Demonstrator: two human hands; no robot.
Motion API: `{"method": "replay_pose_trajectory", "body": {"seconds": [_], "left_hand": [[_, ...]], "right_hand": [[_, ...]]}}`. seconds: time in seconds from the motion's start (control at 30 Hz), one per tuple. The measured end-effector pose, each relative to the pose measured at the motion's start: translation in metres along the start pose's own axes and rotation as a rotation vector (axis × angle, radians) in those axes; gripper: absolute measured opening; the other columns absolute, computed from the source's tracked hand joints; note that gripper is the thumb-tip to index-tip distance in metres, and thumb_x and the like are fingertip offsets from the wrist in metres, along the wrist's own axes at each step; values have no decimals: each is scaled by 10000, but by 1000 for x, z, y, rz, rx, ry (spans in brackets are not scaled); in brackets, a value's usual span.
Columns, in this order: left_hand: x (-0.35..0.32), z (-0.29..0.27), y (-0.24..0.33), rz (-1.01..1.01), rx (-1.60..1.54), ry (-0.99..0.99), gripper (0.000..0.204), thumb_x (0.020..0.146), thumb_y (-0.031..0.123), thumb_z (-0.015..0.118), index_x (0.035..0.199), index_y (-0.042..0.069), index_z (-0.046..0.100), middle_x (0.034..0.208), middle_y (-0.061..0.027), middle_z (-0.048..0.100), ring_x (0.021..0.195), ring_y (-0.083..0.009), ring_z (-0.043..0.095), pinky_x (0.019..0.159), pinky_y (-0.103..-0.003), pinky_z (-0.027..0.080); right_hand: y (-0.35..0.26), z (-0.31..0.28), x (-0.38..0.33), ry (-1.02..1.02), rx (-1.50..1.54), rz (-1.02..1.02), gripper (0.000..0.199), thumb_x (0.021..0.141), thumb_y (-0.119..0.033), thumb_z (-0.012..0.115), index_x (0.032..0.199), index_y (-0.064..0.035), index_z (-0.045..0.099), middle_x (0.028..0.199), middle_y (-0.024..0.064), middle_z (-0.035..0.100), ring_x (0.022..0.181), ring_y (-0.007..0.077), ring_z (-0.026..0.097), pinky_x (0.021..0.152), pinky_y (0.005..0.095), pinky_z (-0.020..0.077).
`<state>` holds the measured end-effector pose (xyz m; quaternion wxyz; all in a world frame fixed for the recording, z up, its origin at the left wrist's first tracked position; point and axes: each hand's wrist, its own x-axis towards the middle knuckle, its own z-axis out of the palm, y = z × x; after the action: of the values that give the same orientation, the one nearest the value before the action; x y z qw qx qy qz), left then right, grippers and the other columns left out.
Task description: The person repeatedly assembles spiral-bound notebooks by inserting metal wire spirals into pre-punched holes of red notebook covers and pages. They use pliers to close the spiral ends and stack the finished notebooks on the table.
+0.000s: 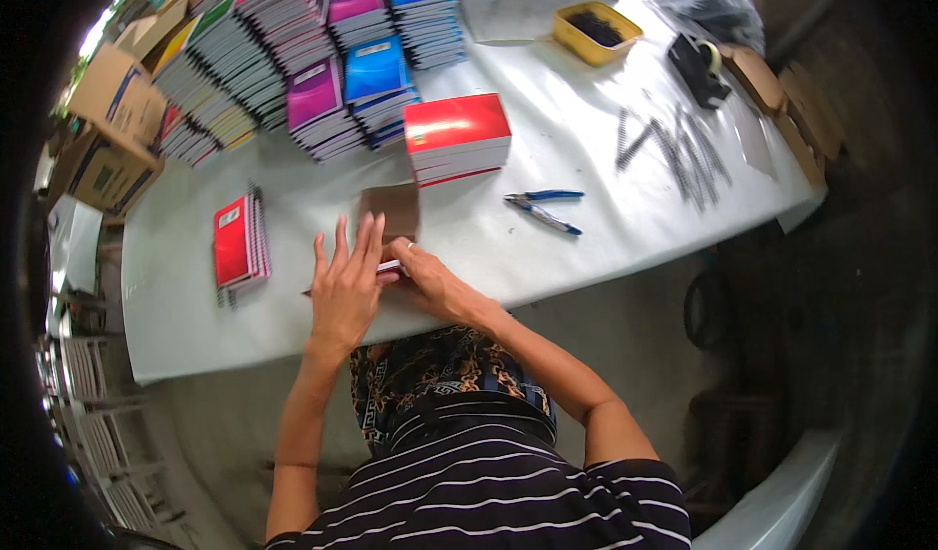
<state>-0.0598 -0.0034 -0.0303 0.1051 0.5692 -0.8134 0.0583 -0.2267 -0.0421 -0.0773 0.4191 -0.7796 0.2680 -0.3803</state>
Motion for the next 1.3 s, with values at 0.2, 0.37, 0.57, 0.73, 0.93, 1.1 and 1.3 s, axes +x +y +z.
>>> {"method": "replay_pose_trajectory", "body": {"seconds": [0.2, 0.37, 0.57, 0.73, 0.93, 1.1, 1.3], "left_hand": [[-4, -3, -1, 28, -42, 42, 673, 878, 332, 667, 1474, 120, 438, 1448, -39, 526, 1281, -346, 529, 1030, -512, 421], [4, -3, 0, 15, -97, 66, 687, 873, 339, 675, 1473, 108, 434, 1449, -55, 525, 1287, -340, 527, 1046, -517, 407], [-2, -3, -6, 12, -104, 43, 686, 865, 341, 682, 1461, 96, 446, 1451, -87, 518, 1301, -350, 514, 1056, -524, 393], [5, 2, -1, 31, -123, 80, 666, 869, 339, 679, 1448, 94, 461, 1439, -87, 529, 1304, -364, 503, 1065, -534, 378], [0, -3, -5, 12, -36, 62, 634, 880, 389, 652, 1436, 133, 485, 1414, -56, 553, 1299, -370, 496, 1078, -580, 343], [4, 0, -7, 2, -46, 35, 641, 887, 333, 661, 1470, 176, 445, 1413, -32, 559, 1292, -352, 514, 1064, -572, 374], [4, 4, -11, 13, -102, 36, 681, 881, 244, 679, 1497, 173, 397, 1403, -60, 564, 1254, -363, 549, 1034, -530, 426]], "right_hand": [[50, -244, 14, 817, -740, 291, 112, 881, 19, 619, 991, 30, 635, 970, 147, 704, 856, 235, 679, 771, 340, 527], [152, -333, -5, 561, -1323, 866, 416, 858, -300, 719, 1109, 21, 636, 1123, 250, 627, 1084, 394, 598, 903, 513, 498], [148, -366, -8, 820, -129, 528, 277, 936, -187, 628, 1124, 14, 595, 762, 63, 625, 625, 111, 573, 525, 246, 459], [105, -375, -18, 735, 7, 421, 271, 963, -241, 639, 1064, 0, 712, 770, 9, 608, 652, 68, 515, 546, 203, 404], [-25, -179, 22, 172, -194, 104, 233, 799, 23, 748, 1002, -90, 740, 911, 2, 700, 799, 89, 631, 675, 238, 497], [-35, -83, 18, -23, -96, 238, 168, 823, -34, 739, 990, -43, 728, 848, 57, 642, 727, 160, 610, 644, 312, 479], [-31, -75, 25, -121, -38, 234, 160, 824, -29, 731, 983, -43, 725, 860, 63, 647, 766, 174, 602, 666, 334, 472]]}}
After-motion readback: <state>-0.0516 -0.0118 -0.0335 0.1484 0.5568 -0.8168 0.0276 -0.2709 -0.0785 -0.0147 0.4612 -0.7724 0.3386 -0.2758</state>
